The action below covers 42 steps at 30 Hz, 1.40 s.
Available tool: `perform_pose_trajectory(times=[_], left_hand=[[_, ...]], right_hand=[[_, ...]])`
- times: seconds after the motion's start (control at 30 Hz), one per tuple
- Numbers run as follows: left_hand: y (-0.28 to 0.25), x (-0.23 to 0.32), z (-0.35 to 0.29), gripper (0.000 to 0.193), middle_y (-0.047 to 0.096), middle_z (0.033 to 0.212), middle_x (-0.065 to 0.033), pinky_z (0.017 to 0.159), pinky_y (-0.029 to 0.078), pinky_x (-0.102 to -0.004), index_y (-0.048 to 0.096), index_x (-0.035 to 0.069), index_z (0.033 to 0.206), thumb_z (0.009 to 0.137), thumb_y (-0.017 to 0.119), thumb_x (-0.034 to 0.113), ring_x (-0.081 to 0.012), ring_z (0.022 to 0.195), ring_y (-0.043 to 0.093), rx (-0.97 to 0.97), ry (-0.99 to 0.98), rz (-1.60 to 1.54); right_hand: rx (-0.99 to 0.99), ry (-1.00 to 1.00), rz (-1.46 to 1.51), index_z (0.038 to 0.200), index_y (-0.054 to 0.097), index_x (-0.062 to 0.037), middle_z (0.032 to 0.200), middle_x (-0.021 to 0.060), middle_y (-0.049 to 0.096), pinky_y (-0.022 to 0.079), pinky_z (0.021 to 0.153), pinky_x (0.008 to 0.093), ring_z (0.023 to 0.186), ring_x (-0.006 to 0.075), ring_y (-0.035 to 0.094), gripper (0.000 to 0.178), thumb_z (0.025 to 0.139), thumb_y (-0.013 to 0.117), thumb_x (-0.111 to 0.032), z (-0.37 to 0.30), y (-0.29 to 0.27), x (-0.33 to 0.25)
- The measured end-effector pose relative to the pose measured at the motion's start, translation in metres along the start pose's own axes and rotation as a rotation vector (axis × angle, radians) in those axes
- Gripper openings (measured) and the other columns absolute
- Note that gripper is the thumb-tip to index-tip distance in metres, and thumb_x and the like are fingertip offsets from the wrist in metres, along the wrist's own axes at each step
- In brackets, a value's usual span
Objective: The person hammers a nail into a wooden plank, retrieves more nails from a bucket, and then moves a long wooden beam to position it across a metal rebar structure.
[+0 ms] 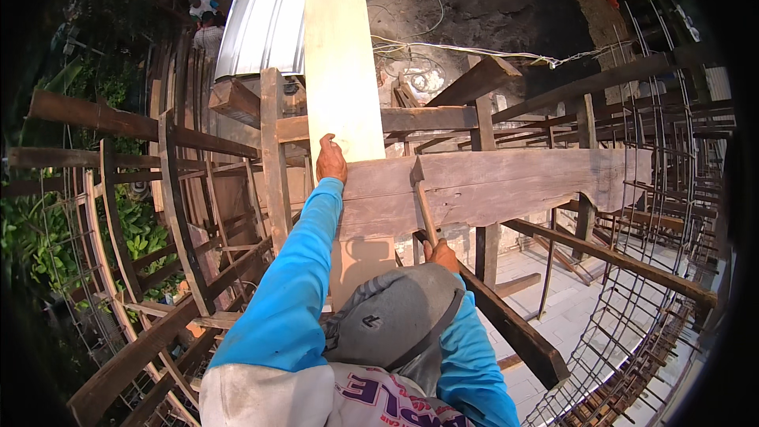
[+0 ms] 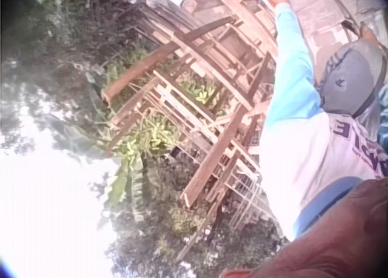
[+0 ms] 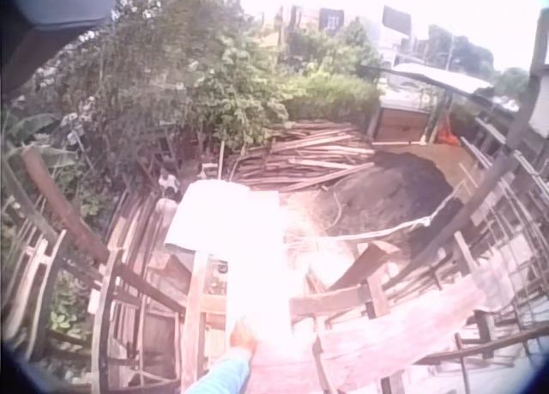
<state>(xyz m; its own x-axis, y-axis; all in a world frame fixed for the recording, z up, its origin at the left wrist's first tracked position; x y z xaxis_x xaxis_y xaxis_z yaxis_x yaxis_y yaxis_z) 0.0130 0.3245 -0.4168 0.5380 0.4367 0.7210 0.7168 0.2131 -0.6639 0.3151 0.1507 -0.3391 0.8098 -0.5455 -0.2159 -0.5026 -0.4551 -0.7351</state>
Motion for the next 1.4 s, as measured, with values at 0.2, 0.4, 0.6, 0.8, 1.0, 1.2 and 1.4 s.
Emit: perform_pose_trajectory(times=[0.2, 0.4, 0.6, 0.8, 1.0, 1.2, 1.4], left_hand=[[-0.001, -0.023, 0.023, 0.015, 0.060, 0.090, -0.0160, 0.064, 0.052, -0.0328, 0.049, 0.003, 0.096, 0.091, 0.036, 0.007, -0.0229, 0.084, 0.061, -0.078, -0.245, -0.921], [-0.015, -0.033, 0.028, 0.030, 0.051, 0.117, -0.0239, 0.084, 0.052, -0.0392, 0.044, -0.006, 0.117, 0.089, 0.041, 0.005, -0.0335, 0.107, 0.054, -0.246, -0.332, -1.298], [0.001, -0.003, 0.012, 0.035, 0.049, 0.120, -0.0243, 0.089, 0.050, -0.0368, 0.047, -0.006, 0.118, 0.089, 0.051, 0.012, -0.0326, 0.110, 0.051, -0.357, -0.067, -0.920], [-0.006, -0.019, 0.037, 0.026, 0.061, 0.099, -0.0170, 0.068, 0.050, -0.0314, 0.058, 0.004, 0.109, 0.086, 0.056, 0.018, -0.0225, 0.088, 0.060, 0.082, 0.239, -0.111], [0.011, -0.031, 0.033, 0.015, 0.059, 0.077, -0.0130, 0.063, 0.048, -0.0355, 0.062, 0.003, 0.098, 0.086, 0.054, 0.009, -0.0249, 0.069, 0.058, 0.230, -0.015, -0.537], [0.014, -0.024, 0.030, 0.029, 0.063, 0.086, -0.0130, 0.068, 0.049, -0.0326, 0.055, 0.003, 0.112, 0.083, 0.057, 0.004, -0.0197, 0.075, 0.060, 0.005, -0.115, -0.479], [0.001, -0.030, 0.043, 0.025, 0.065, 0.091, -0.0138, 0.078, 0.051, -0.0313, 0.059, 0.000, 0.107, 0.082, 0.054, 0.001, -0.0199, 0.090, 0.062, 0.174, 0.163, -0.662]], right_hand=[[-0.033, -0.053, 0.041, 0.092, 0.054, 0.0070, 0.089, 0.0304, 0.060, 0.047, 0.076, 0.0488, 0.088, 0.0437, 0.059, 0.041, 0.083, 0.058, -0.033, 0.008, 0.001, 0.008], [-0.014, -0.055, 0.057, 0.091, 0.054, 0.0073, 0.088, 0.0299, 0.060, 0.046, 0.075, 0.0489, 0.087, 0.0436, 0.059, 0.041, 0.082, 0.058, -0.033, 0.007, 0.005, 0.005], [0.081, -0.136, 0.074, 0.085, 0.053, 0.0069, 0.076, 0.0293, 0.060, 0.048, 0.062, 0.0486, 0.075, 0.0446, 0.061, 0.045, 0.084, 0.056, -0.038, 0.011, 0.013, 0.018], [0.197, -0.217, 0.096, 0.084, 0.054, 0.0064, 0.075, 0.0297, 0.060, 0.048, 0.059, 0.0472, 0.074, 0.0436, 0.061, 0.043, 0.083, 0.058, -0.037, 0.011, 0.023, 0.013], [0.149, -0.148, 0.104, 0.083, 0.055, 0.0061, 0.073, 0.0305, 0.059, 0.048, 0.060, 0.0468, 0.074, 0.0441, 0.060, 0.043, 0.083, 0.059, -0.037, 0.008, 0.020, 0.017], [0.170, -0.135, 0.125, 0.081, 0.055, 0.0057, 0.072, 0.0306, 0.059, 0.047, 0.061, 0.0470, 0.074, 0.0440, 0.061, 0.042, 0.084, 0.058, -0.036, 0.009, 0.021, 0.020], [0.145, -0.176, 0.180, 0.083, 0.056, 0.0054, 0.072, 0.0296, 0.059, 0.047, 0.061, 0.0456, 0.074, 0.0431, 0.061, 0.041, 0.084, 0.058, -0.036, 0.009, 0.026, 0.013]])
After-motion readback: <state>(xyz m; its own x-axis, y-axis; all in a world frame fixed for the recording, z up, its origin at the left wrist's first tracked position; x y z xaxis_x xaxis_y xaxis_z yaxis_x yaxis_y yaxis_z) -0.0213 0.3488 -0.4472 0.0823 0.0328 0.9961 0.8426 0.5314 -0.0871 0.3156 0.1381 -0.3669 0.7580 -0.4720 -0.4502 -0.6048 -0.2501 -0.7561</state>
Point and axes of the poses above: each hand's wrist, its own z-axis towards the middle knuckle, its own y-axis out of the palm, x = y × z, the point moved 6 cm from there along z, towards the middle knuckle
